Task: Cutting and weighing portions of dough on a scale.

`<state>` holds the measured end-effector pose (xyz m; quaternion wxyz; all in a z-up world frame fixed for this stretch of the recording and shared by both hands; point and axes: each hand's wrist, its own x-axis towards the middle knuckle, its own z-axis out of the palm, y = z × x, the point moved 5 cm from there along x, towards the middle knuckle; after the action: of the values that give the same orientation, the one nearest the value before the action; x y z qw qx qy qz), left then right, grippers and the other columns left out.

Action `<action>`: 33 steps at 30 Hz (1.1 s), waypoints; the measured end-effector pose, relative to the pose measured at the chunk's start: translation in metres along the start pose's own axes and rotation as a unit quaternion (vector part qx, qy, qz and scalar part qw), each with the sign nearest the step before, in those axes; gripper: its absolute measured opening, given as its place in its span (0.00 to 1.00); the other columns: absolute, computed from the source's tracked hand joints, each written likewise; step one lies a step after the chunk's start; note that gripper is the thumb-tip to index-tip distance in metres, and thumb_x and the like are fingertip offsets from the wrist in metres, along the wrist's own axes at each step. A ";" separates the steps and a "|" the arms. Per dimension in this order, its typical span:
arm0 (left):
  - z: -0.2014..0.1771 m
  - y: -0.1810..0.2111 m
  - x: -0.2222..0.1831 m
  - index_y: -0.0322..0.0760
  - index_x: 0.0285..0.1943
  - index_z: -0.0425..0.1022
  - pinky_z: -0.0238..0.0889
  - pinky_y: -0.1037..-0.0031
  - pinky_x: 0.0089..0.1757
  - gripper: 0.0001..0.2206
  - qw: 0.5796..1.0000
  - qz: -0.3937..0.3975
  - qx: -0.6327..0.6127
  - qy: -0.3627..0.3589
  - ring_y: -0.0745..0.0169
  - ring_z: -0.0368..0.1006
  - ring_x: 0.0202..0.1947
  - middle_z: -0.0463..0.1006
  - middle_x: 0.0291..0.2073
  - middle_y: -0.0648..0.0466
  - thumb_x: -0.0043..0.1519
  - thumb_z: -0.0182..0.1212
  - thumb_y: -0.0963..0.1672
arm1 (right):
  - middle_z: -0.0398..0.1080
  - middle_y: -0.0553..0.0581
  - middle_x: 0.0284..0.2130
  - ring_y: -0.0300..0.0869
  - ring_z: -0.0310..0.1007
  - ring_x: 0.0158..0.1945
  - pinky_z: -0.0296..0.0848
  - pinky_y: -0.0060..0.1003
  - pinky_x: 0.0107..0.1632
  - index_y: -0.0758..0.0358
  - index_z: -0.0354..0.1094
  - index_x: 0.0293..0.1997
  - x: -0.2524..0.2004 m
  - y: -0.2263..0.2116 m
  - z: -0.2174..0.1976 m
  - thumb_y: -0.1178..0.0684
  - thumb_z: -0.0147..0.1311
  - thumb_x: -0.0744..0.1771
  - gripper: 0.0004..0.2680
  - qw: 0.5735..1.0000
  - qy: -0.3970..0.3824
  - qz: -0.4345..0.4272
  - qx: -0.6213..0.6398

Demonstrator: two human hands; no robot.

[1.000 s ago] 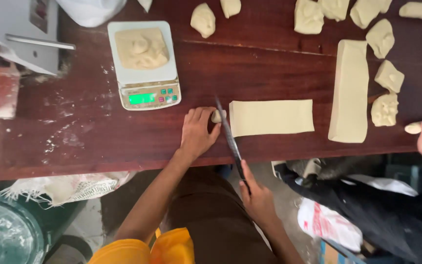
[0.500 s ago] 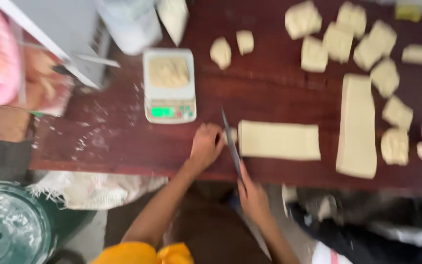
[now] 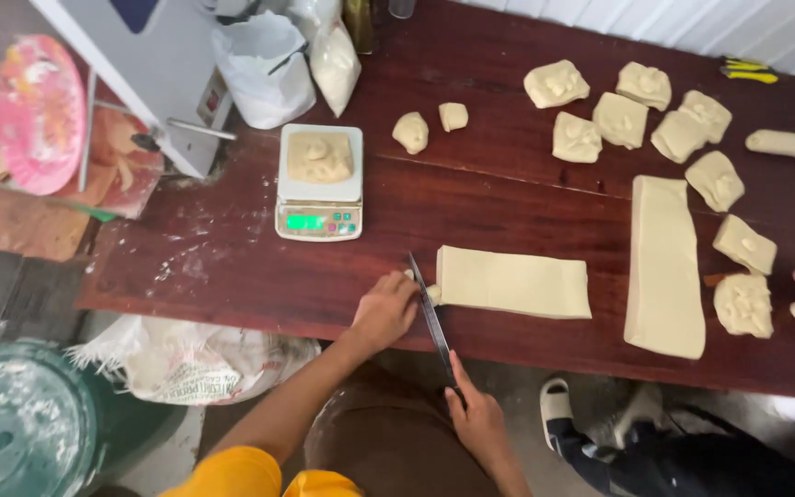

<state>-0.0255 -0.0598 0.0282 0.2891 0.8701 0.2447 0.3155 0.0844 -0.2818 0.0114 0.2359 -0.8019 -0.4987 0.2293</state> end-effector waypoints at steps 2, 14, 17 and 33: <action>0.005 -0.027 0.003 0.39 0.52 0.74 0.71 0.55 0.43 0.12 0.993 -0.117 0.006 0.029 0.41 0.73 0.46 0.75 0.45 0.45 0.60 0.62 0.41 | 0.69 0.71 0.20 0.62 0.71 0.25 0.69 0.50 0.31 0.39 0.52 0.74 0.001 -0.009 -0.004 0.51 0.56 0.66 0.25 0.996 -0.031 0.068 0.040; -0.118 -0.078 0.092 0.35 0.44 0.78 0.68 0.56 0.42 0.06 0.987 0.028 0.056 0.146 0.44 0.73 0.39 0.78 0.38 0.45 0.59 0.63 0.39 | 0.72 0.55 0.17 0.36 0.71 0.21 0.72 0.34 0.30 0.45 0.55 0.73 0.008 -0.081 -0.020 0.55 0.56 0.66 0.25 0.977 0.030 0.192 0.087; -0.125 -0.148 0.129 0.36 0.53 0.80 0.67 0.57 0.49 0.11 0.978 -0.020 0.141 0.151 0.48 0.71 0.43 0.77 0.43 0.48 0.62 0.64 0.39 | 0.71 0.55 0.16 0.37 0.69 0.20 0.71 0.34 0.29 0.45 0.57 0.72 0.011 -0.092 -0.022 0.55 0.55 0.66 0.24 0.975 0.052 0.198 0.090; 0.003 0.012 0.039 0.28 0.64 0.67 0.60 0.50 0.63 0.23 0.997 0.054 0.044 0.021 0.33 0.67 0.64 0.71 0.63 0.36 0.57 0.56 0.39 | 0.70 0.51 0.19 0.32 0.62 0.21 0.65 0.32 0.25 0.50 0.56 0.74 -0.014 -0.029 -0.063 0.54 0.54 0.67 0.23 0.976 0.077 0.112 0.169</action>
<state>0.0062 -0.0456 0.0496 0.2278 0.8869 0.2175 0.3379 0.0966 -0.2928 0.0809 0.3784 -0.8166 -0.3399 0.2727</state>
